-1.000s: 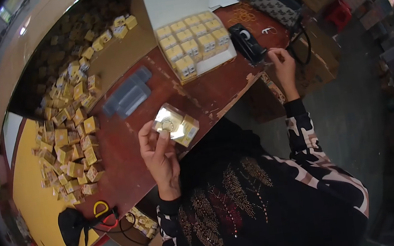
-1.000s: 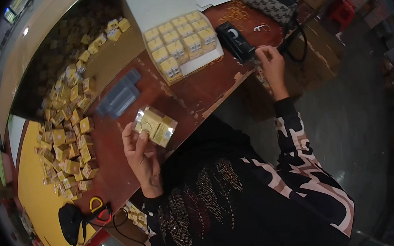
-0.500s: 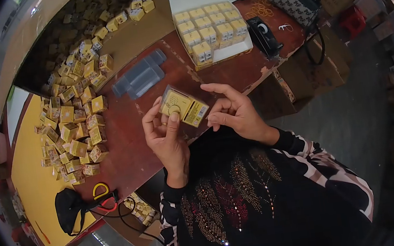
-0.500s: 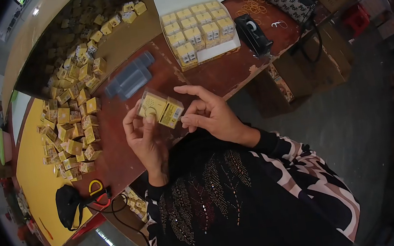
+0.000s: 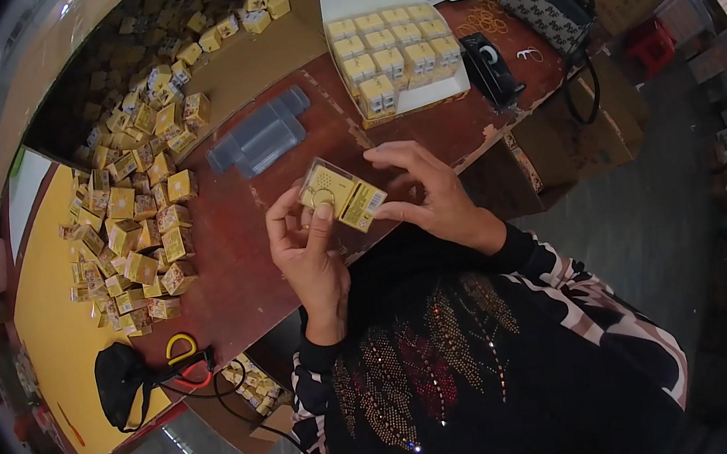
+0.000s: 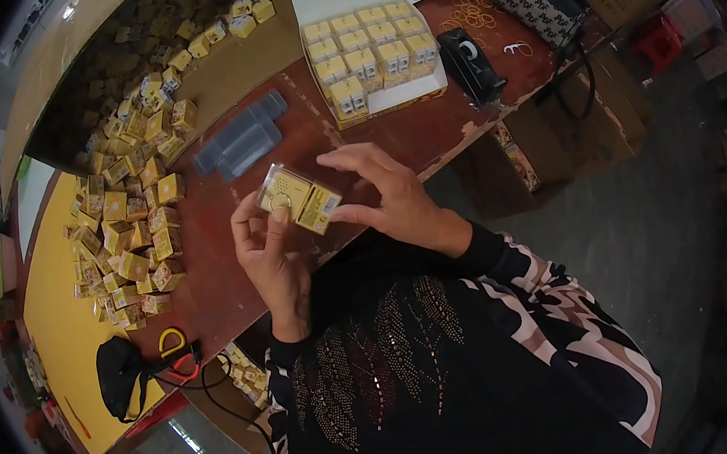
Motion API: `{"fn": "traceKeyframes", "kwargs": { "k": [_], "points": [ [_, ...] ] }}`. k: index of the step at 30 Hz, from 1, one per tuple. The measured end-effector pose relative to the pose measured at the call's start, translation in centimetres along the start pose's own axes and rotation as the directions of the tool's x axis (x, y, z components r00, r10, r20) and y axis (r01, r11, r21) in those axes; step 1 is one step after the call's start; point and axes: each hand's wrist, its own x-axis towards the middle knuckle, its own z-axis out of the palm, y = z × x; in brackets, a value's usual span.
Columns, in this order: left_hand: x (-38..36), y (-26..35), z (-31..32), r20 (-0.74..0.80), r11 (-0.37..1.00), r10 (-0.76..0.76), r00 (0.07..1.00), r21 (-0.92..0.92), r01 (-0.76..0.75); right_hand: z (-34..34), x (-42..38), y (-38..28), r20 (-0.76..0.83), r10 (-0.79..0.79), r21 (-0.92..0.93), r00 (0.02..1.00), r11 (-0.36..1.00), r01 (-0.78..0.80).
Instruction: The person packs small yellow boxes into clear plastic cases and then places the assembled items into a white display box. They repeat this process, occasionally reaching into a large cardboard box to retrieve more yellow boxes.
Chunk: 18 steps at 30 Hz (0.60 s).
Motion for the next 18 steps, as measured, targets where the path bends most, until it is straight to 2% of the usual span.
{"fn": "traceKeyframes", "kwargs": {
  "k": [1,2,3,4,5,6,9,11,12,13,14,15,16,17,18],
  "points": [
    [0.0,-0.1,-0.2,-0.005,0.995,-0.09,0.996,-0.055,0.089,-0.3,0.4,1.1,0.017,-0.299,-0.094,0.954,0.95,0.299],
    [-0.1,-0.2,-0.4,-0.006,0.978,-0.178,0.984,-0.109,0.177,-0.6,0.9,1.8,0.061,-0.567,-0.176,0.821,0.804,0.568],
    [0.0,-0.3,-0.2,0.011,0.959,-0.231,0.973,-0.165,0.23,-0.8,1.2,1.8,0.063,-0.569,-0.174,0.82,0.803,0.571],
    [0.2,-0.3,-0.4,0.01,0.96,-0.228,0.974,-0.165,0.227,-1.1,1.6,1.6,0.122,-0.624,-0.175,0.772,0.752,0.635],
    [0.4,-0.3,-0.6,0.039,0.926,-0.32,0.947,-0.198,0.321,-1.2,1.9,1.6,0.18,-0.672,-0.172,0.718,0.697,0.696],
    [0.6,-0.3,-0.7,0.07,0.883,-0.405,0.912,-0.228,0.41,-1.4,2.3,1.7,0.182,-0.676,-0.17,0.715,0.694,0.699],
    [0.7,-0.1,-0.6,0.081,0.854,-0.443,0.893,-0.266,0.447,-1.7,2.9,2.0,0.268,-0.691,-0.188,0.671,0.646,0.74],
    [0.5,0.0,-0.6,0.08,0.894,-0.376,0.923,-0.229,0.384,-2.6,3.0,1.7,0.283,-0.431,-0.138,0.857,0.866,0.481],
    [0.4,0.0,-0.6,0.08,0.926,-0.314,0.946,-0.193,0.324,-3.4,3.0,1.9,0.335,-0.273,-0.036,0.902,0.953,0.302],
    [0.3,0.0,-0.5,0.082,0.927,-0.311,0.947,-0.194,0.321,-4.0,3.0,2.0,0.335,-0.276,-0.037,0.901,0.951,0.305],
    [0.2,-0.1,-0.3,0.121,0.994,-0.108,0.987,-0.006,0.109,-4.7,2.9,2.1,0.306,-0.179,0.173,0.935,0.976,0.13],
    [0.1,-0.2,-0.1,0.199,0.978,0.086,0.976,0.169,-0.12,-5.0,2.9,2.2,0.297,-0.071,0.378,0.952,0.924,-0.049],
    [-0.1,0.3,0.2,0.244,0.957,0.135,0.96,0.22,-0.191,-5.2,2.9,2.2,0.289,-0.067,0.378,0.955,0.924,-0.05],
    [-0.2,0.2,0.4,0.252,0.958,0.126,0.959,0.22,-0.184,-5.4,2.9,2.2,0.315,0.047,0.393,0.948,0.902,-0.176],
    [-0.4,0.0,0.7,0.335,0.826,0.269,0.903,0.402,-0.395,-5.5,3.0,2.2,0.34,0.158,0.406,0.927,0.865,-0.296]
  ]
}}
